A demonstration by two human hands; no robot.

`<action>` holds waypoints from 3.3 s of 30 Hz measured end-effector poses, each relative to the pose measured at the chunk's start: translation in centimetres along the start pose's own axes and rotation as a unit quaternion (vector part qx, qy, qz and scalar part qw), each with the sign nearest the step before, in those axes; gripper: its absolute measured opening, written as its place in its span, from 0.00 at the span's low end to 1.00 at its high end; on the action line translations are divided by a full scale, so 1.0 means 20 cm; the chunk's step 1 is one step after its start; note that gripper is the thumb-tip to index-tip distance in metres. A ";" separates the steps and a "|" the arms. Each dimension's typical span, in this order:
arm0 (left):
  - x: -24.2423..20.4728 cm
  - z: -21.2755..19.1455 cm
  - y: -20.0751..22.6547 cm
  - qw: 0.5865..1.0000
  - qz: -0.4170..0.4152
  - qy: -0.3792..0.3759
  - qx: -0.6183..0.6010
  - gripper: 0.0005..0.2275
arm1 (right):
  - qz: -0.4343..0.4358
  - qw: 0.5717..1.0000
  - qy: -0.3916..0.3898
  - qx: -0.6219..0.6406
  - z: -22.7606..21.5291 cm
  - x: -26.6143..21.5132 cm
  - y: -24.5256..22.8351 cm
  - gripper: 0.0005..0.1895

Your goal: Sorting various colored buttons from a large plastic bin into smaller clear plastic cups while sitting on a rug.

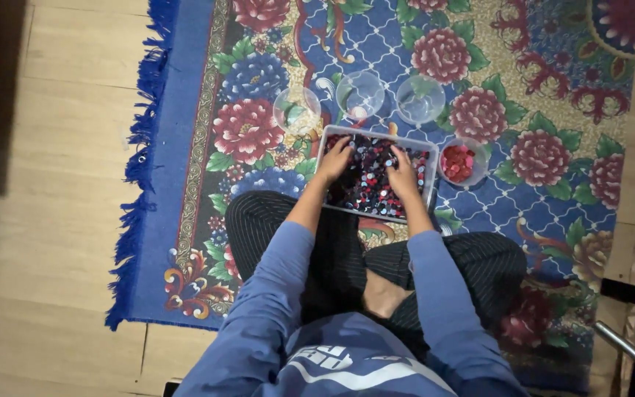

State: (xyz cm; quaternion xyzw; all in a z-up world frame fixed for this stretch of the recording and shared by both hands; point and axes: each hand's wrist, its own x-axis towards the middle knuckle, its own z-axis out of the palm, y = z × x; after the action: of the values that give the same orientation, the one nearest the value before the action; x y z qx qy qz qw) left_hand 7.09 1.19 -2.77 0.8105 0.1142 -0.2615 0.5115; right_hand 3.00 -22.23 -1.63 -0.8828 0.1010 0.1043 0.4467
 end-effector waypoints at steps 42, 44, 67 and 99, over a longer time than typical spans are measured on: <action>-0.49 0.02 0.01 0.955 0.211 0.190 0.090 0.16 | -0.135 0.956 0.260 -0.025 -0.09 -0.47 -0.03 0.10; -0.43 0.05 -0.04 0.959 0.192 0.186 0.093 0.17 | -0.083 0.965 0.247 -0.004 -0.10 -0.45 -0.06 0.12; -0.30 0.14 -0.08 0.983 0.148 0.098 0.051 0.22 | 0.144 0.983 0.081 0.077 0.01 -0.30 -0.11 0.19; -0.64 0.02 0.18 0.923 0.210 0.205 0.250 0.15 | -0.090 0.977 0.194 -0.014 -0.12 -0.39 -0.08 0.09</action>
State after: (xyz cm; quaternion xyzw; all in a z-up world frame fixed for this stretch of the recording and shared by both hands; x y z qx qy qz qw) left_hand -2.05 0.22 6.77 0.9534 -0.0252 0.0033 0.3007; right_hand -3.83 -22.65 3.17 -0.8980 0.1043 -0.1084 0.4134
